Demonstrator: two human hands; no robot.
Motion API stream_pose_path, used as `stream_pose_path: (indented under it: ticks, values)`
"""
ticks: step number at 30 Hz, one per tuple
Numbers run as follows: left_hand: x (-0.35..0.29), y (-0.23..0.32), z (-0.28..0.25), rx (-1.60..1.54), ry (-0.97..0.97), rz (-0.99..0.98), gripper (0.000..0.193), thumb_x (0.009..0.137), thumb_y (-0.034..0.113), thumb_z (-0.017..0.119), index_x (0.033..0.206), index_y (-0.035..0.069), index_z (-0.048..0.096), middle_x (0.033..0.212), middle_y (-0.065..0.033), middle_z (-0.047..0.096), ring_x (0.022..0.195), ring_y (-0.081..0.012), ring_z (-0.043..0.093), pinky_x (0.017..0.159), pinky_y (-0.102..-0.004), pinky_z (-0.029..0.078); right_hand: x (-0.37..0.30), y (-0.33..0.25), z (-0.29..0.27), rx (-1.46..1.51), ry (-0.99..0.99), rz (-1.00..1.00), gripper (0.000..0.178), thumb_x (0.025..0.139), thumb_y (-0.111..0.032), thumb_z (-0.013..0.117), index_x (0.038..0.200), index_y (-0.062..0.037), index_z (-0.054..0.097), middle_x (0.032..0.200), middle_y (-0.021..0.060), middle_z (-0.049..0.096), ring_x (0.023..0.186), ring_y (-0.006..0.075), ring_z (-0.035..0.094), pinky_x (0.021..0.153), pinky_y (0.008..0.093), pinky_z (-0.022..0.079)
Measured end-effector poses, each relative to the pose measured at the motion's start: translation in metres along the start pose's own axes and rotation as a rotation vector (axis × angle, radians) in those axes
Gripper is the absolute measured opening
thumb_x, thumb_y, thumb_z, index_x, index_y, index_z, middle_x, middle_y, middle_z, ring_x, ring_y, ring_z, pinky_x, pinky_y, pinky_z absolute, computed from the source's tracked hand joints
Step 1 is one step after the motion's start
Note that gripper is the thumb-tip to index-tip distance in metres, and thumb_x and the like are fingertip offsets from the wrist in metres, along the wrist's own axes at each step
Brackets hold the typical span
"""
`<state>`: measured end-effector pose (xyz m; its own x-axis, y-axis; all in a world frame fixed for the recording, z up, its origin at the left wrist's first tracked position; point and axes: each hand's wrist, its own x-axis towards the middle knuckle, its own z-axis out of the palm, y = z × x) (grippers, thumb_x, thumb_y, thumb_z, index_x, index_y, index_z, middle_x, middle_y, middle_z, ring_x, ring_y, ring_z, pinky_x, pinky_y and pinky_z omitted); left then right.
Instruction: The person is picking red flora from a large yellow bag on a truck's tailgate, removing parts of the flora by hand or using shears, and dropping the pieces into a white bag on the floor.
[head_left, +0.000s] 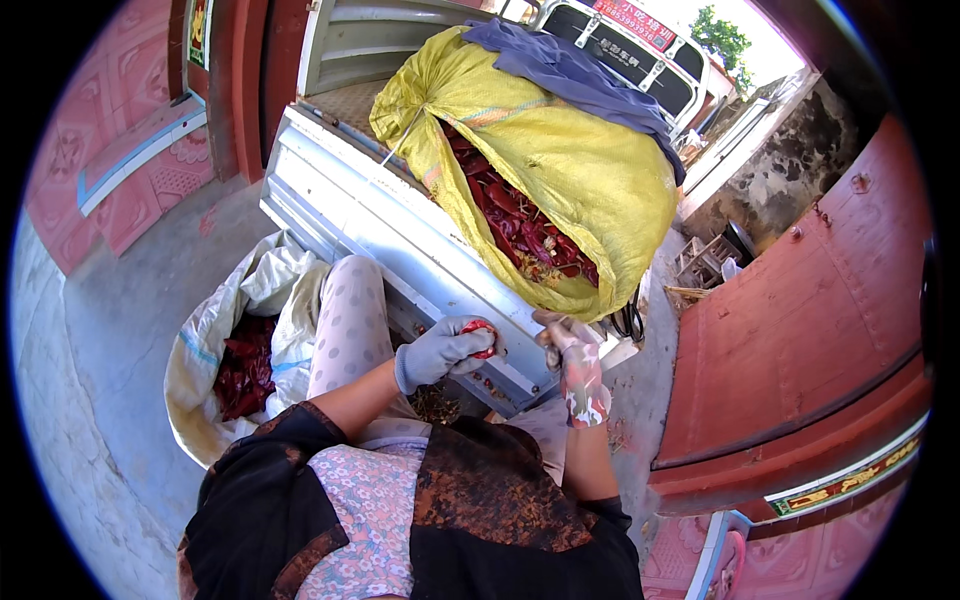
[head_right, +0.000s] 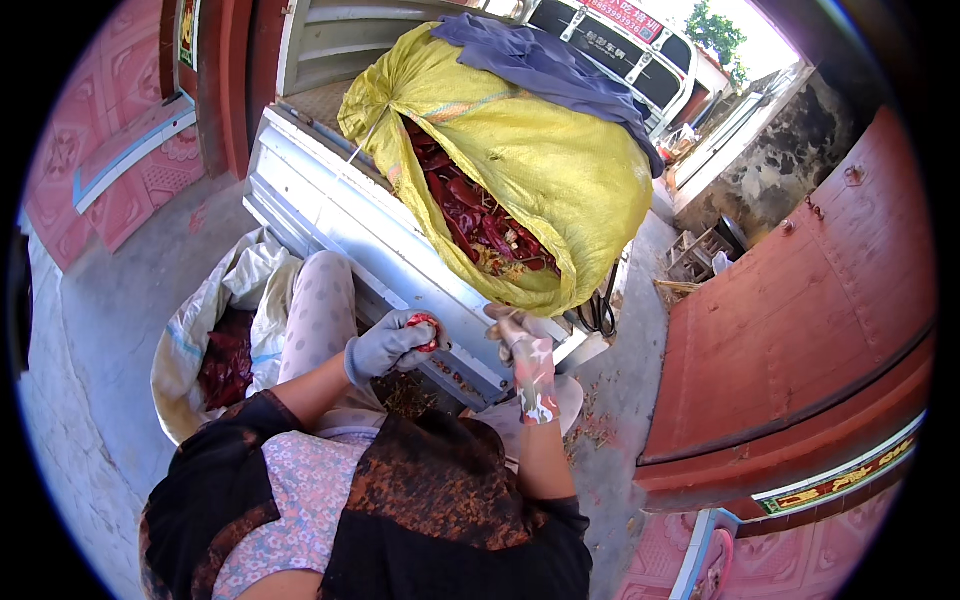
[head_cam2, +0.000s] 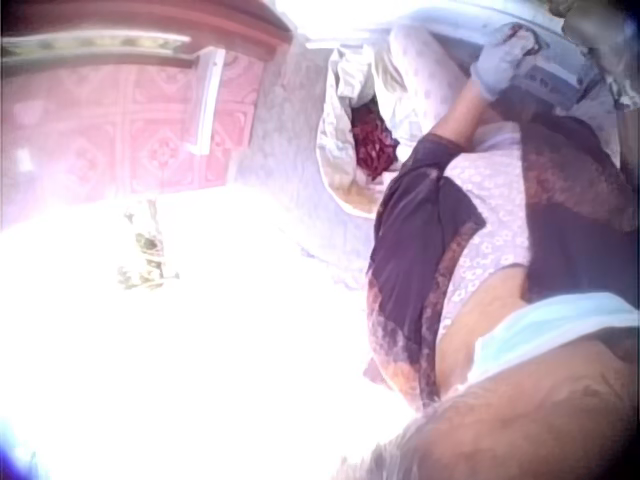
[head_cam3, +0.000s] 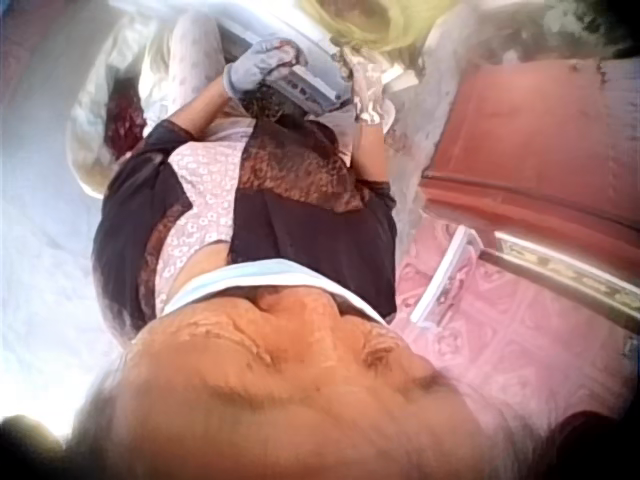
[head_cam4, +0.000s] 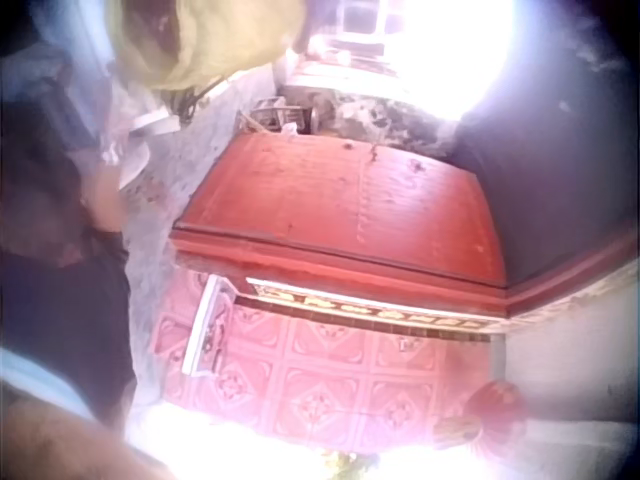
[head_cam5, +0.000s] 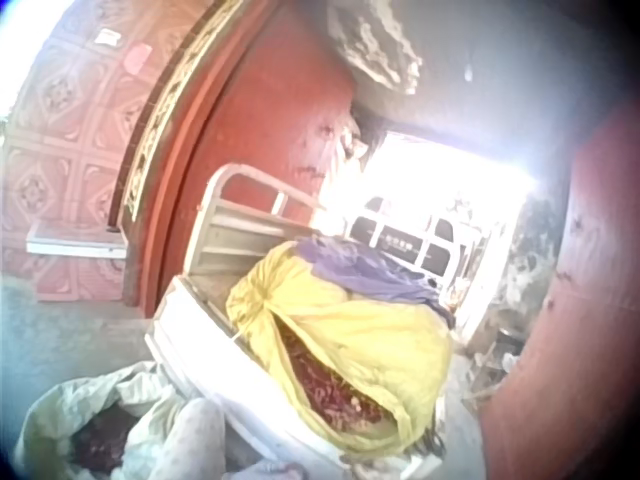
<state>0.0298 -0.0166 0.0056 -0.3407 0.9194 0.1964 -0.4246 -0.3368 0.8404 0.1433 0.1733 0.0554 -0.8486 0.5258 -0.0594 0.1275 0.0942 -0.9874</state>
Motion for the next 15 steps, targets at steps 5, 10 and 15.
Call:
stream_pose_path:
  ticks: [5, 10, 15]
  values:
    - [-0.005, -0.005, -0.008, 0.013, 0.009, -0.031, 0.025, 0.089, 0.024, 0.057, 0.100, 0.001, 0.057, 0.056, 0.0016, 0.046, 0.045, -0.0066, 0.039, 0.043, -0.0224, 0.032, 0.019, -0.004, -0.009, -0.637, -0.011, -0.322, 0.022, 0.084, -0.017, 0.060, 0.099, -0.0001, 0.065, 0.075, 0.0046, 0.062, 0.062, 0.0103, 0.054, 0.057, 0.0239, 0.042]
    - [-0.003, 0.000, -0.005, 0.013, 0.010, -0.030, 0.023, 0.083, 0.015, 0.065, 0.100, 0.003, 0.057, 0.059, 0.0027, 0.048, 0.049, -0.0069, 0.044, 0.047, -0.0236, 0.037, 0.068, -0.030, 0.026, -0.816, 0.137, -0.637, 0.028, 0.080, -0.024, 0.065, 0.104, -0.0101, 0.065, 0.096, 0.0101, 0.067, 0.087, 0.0229, 0.063, 0.076, 0.0337, 0.049]
    - [0.001, -0.006, -0.017, -0.028, 0.080, 0.022, 0.019, 0.084, 0.010, 0.063, 0.099, 0.003, 0.054, 0.061, -0.0003, 0.048, 0.051, -0.0103, 0.046, 0.050, -0.0266, 0.042, 0.112, -0.018, 0.048, -1.095, 0.173, -0.533, 0.031, 0.082, -0.036, 0.060, 0.101, -0.0118, 0.066, 0.095, 0.0140, 0.066, 0.089, 0.0306, 0.063, 0.077, 0.0386, 0.049]
